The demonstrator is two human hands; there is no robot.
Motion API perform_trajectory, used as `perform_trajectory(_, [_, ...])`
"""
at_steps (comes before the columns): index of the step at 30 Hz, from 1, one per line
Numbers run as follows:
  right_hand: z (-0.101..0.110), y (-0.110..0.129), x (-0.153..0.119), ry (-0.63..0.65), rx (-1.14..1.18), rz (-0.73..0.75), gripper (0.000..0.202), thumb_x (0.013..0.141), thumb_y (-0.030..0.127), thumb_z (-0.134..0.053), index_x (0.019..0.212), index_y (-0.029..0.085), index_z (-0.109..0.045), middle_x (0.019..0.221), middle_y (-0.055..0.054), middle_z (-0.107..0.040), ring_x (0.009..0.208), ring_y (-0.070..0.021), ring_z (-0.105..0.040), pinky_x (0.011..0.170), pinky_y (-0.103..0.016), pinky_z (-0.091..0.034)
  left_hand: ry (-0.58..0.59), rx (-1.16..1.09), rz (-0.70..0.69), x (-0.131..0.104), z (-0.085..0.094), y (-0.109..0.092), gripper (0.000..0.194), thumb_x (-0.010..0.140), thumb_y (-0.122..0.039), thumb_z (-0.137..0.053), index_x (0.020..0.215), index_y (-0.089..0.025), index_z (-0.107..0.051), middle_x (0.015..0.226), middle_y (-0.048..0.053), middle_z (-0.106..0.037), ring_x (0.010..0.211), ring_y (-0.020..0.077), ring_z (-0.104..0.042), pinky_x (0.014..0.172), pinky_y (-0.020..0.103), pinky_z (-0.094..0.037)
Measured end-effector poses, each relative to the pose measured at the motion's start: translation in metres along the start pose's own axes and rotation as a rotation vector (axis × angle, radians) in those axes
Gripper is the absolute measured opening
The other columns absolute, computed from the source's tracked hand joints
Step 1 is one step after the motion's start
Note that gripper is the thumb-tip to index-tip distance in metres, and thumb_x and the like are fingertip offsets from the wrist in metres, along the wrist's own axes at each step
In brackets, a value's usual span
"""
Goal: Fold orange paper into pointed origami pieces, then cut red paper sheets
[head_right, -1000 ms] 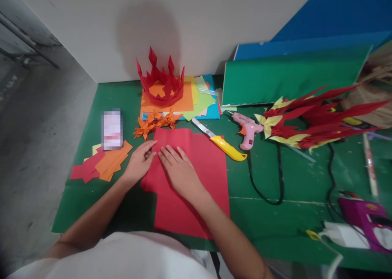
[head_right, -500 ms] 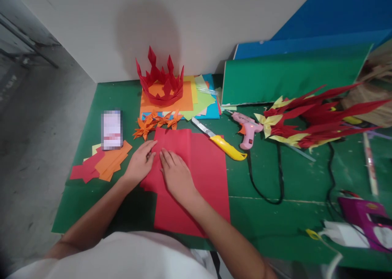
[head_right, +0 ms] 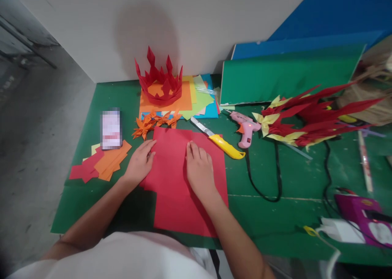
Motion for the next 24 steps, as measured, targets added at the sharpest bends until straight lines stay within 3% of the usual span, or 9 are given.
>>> perform_trajectory(4, [0.010,-0.004,0.004,-0.023,-0.091,-0.041,0.042,0.091,0.013,-0.037,0.130,0.007,-0.053,0.126,-0.018,-0.059,0.106,-0.0308,-0.051,0.087,-0.042,-0.040,0.021,0.037,0.007,0.000,-0.001,0.000,0.037,0.088,-0.014,-0.043,0.122,-0.015,-0.056,0.126,0.014,-0.061,0.118,0.0241,-0.057,0.103,0.045,-0.045])
perform_trajectory(7, [0.018,0.009,0.002,-0.045,-0.111,-0.058,0.043,0.089,0.008,-0.036,0.129,0.005,-0.054,0.132,-0.019,-0.055,0.113,-0.0315,-0.047,0.091,-0.044,-0.036,0.012,0.058,0.015,0.000,0.000,0.000,0.036,0.087,-0.013,-0.045,0.121,-0.015,-0.057,0.126,0.014,-0.061,0.118,0.0241,-0.057,0.102,0.044,-0.047])
perform_trajectory(10, [0.014,0.054,-0.004,-0.012,-0.025,0.101,0.047,0.088,0.004,-0.034,0.131,0.008,-0.053,0.140,-0.015,-0.050,0.120,-0.0287,-0.044,0.097,-0.043,-0.030,0.006,0.067,0.007,0.000,0.001,-0.001,0.036,0.087,-0.012,-0.045,0.120,-0.015,-0.057,0.124,0.013,-0.062,0.116,0.0235,-0.058,0.102,0.043,-0.047])
perform_trajectory(12, [0.007,0.087,-0.012,0.027,0.062,0.246,0.044,0.092,0.010,-0.033,0.130,0.010,-0.054,0.139,-0.012,-0.052,0.117,-0.0260,-0.046,0.096,-0.040,-0.031,0.003,0.074,-0.005,0.000,0.001,-0.001,0.036,0.087,-0.011,-0.044,0.120,-0.014,-0.057,0.123,0.013,-0.062,0.116,0.0232,-0.058,0.102,0.042,-0.047])
perform_trajectory(14, [0.004,0.099,-0.018,0.025,0.094,0.261,0.042,0.094,0.015,-0.034,0.131,0.011,-0.053,0.137,-0.012,-0.054,0.115,-0.0261,-0.047,0.095,-0.040,-0.030,-0.001,0.081,-0.016,0.000,0.001,-0.001,0.036,0.087,-0.011,-0.044,0.120,-0.013,-0.057,0.123,0.015,-0.062,0.117,0.0237,-0.058,0.102,0.043,-0.047])
perform_trajectory(16, [0.005,0.091,-0.020,0.009,0.094,0.204,0.040,0.095,0.017,-0.036,0.130,0.011,-0.054,0.135,-0.014,-0.056,0.113,-0.0267,-0.048,0.093,-0.040,-0.030,-0.008,0.082,-0.030,-0.001,0.001,-0.001,0.036,0.087,-0.011,-0.044,0.121,-0.012,-0.056,0.123,0.016,-0.062,0.116,0.0243,-0.058,0.101,0.044,-0.048])
perform_trajectory(21, [0.016,0.031,-0.026,-0.025,0.007,-0.037,0.038,0.096,0.020,-0.037,0.128,0.011,-0.054,0.132,-0.014,-0.057,0.108,-0.0266,-0.050,0.089,-0.041,-0.029,-0.035,0.091,-0.062,-0.003,0.002,-0.002,0.035,0.088,-0.013,-0.043,0.121,-0.012,-0.056,0.122,0.016,-0.063,0.115,0.0254,-0.059,0.101,0.045,-0.048])
perform_trajectory(24, [0.022,0.011,-0.031,-0.053,-0.033,-0.099,0.037,0.096,0.022,-0.037,0.126,0.013,-0.055,0.129,-0.013,-0.059,0.107,-0.0268,-0.049,0.086,-0.041,-0.028,-0.038,0.101,-0.078,-0.003,0.002,-0.003,0.035,0.088,-0.013,-0.042,0.121,-0.012,-0.056,0.122,0.017,-0.062,0.115,0.0257,-0.059,0.100,0.046,-0.048])
Point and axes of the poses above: each hand's wrist, its own x-axis towards the middle knuckle, its own z-axis out of the back of the hand, y = z × x, the point moved 9 cm from there along x, towards the middle knuckle
